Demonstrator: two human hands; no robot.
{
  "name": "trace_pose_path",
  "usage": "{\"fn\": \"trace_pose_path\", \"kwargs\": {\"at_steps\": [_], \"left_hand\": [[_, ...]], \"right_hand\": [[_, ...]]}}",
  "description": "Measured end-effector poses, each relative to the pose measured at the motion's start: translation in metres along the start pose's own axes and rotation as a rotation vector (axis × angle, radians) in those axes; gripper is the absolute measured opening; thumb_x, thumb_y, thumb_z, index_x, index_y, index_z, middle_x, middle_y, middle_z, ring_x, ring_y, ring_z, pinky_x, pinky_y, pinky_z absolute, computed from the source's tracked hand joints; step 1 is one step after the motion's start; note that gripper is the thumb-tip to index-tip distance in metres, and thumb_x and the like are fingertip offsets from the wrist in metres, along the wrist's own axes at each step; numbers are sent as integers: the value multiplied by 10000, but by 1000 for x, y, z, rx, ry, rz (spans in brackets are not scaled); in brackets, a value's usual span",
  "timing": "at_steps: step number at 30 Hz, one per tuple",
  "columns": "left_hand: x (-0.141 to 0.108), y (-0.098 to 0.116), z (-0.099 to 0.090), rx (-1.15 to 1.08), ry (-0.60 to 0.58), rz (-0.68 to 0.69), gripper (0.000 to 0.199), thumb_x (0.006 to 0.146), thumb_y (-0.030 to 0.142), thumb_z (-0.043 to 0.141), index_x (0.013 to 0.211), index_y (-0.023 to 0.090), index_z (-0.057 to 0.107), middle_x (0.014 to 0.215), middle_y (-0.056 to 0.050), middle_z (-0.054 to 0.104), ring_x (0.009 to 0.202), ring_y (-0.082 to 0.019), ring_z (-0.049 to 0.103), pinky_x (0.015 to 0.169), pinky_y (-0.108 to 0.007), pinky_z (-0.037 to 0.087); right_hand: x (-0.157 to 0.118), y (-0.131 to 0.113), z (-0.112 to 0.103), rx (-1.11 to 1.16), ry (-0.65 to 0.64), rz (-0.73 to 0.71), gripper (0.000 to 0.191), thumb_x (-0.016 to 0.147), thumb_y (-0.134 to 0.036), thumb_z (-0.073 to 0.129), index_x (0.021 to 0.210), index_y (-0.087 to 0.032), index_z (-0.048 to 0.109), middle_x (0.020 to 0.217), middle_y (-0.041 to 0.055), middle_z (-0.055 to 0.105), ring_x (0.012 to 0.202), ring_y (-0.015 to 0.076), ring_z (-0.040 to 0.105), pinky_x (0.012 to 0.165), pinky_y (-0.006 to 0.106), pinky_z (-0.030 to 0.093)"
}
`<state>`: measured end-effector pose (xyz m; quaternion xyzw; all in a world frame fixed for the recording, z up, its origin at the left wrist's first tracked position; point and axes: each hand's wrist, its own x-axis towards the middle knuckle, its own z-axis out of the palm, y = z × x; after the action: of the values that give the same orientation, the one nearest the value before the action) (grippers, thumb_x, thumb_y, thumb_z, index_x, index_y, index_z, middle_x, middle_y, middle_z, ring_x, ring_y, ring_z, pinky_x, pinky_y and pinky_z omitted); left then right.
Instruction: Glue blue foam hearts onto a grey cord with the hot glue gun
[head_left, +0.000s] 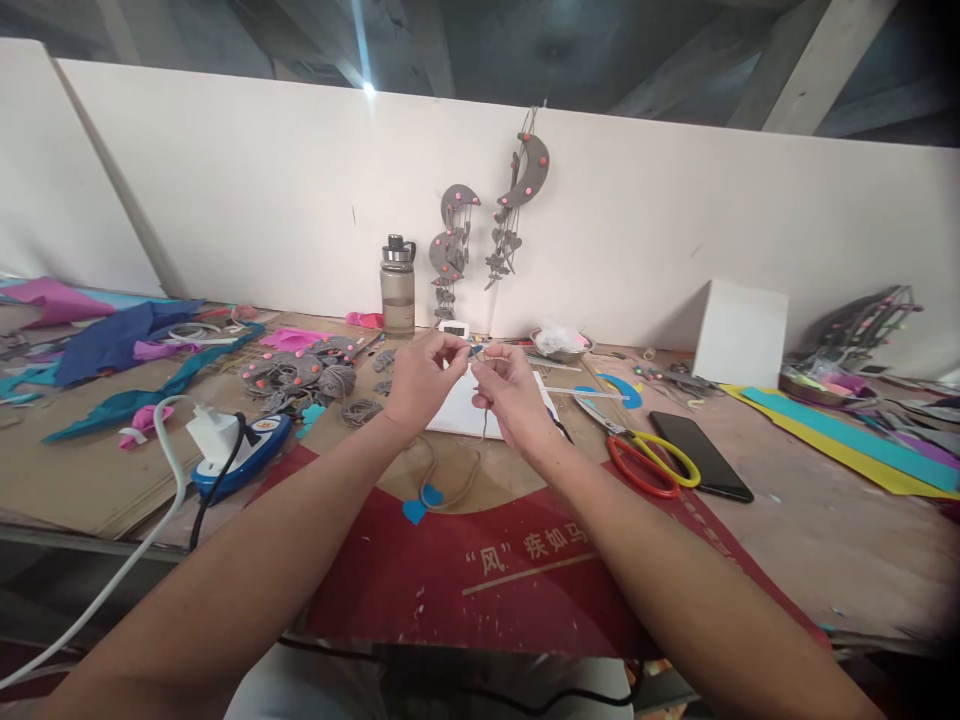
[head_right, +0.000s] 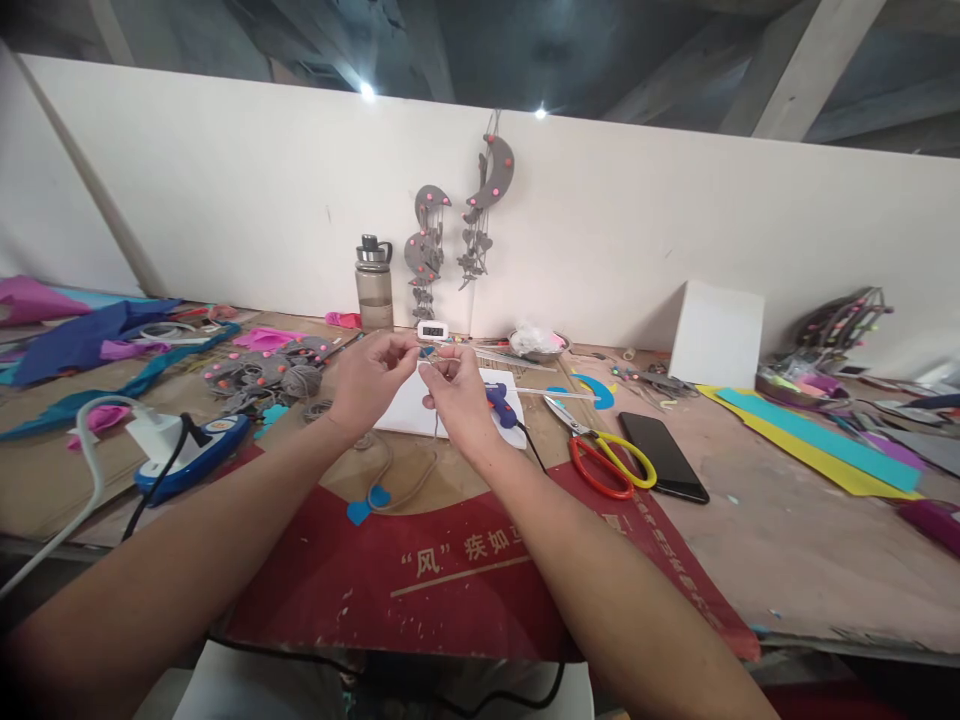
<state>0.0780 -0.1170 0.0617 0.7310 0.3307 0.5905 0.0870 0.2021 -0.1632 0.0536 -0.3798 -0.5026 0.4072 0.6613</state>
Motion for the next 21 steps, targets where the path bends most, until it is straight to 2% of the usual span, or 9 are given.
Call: {"fn": "trace_pose_path", "kwargs": {"at_steps": [4,8,13,21], "left_hand": [[-1,5,2,-193,-69,-216,163,825,321,589,781,184,663,682,-17,675,614,-128,587,617,-259,446],[0,12,3,-360,-114,-333,160,801,309,611,762,162,662,633,-26,669,553,-116,565,561,-245,436],[0,13,5,-513,-125,-377,129,779,260,618,718,149,639,614,-27,655,529,-101,542,539,-234,430],[-2,7,12,-625,-141,-376,97,763,235,622,726,145,619,612,-27,645,531,-102,556,523,-237,433]], "right_hand": [[2,0,-4,-224,49,-124,188,770,-376,604,847,-221,529,756,-38,527,637,96,442,514,212,361],[3,0,-8,-358,101,-190,148,791,-359,584,806,-214,558,738,-22,541,649,112,438,561,240,368],[5,0,-11,-400,135,-207,170,791,-378,601,789,-213,561,664,-33,499,606,115,409,551,256,342],[6,-1,-11,-399,183,-209,204,784,-388,623,733,-203,554,611,-48,442,576,105,368,535,262,291]]}}
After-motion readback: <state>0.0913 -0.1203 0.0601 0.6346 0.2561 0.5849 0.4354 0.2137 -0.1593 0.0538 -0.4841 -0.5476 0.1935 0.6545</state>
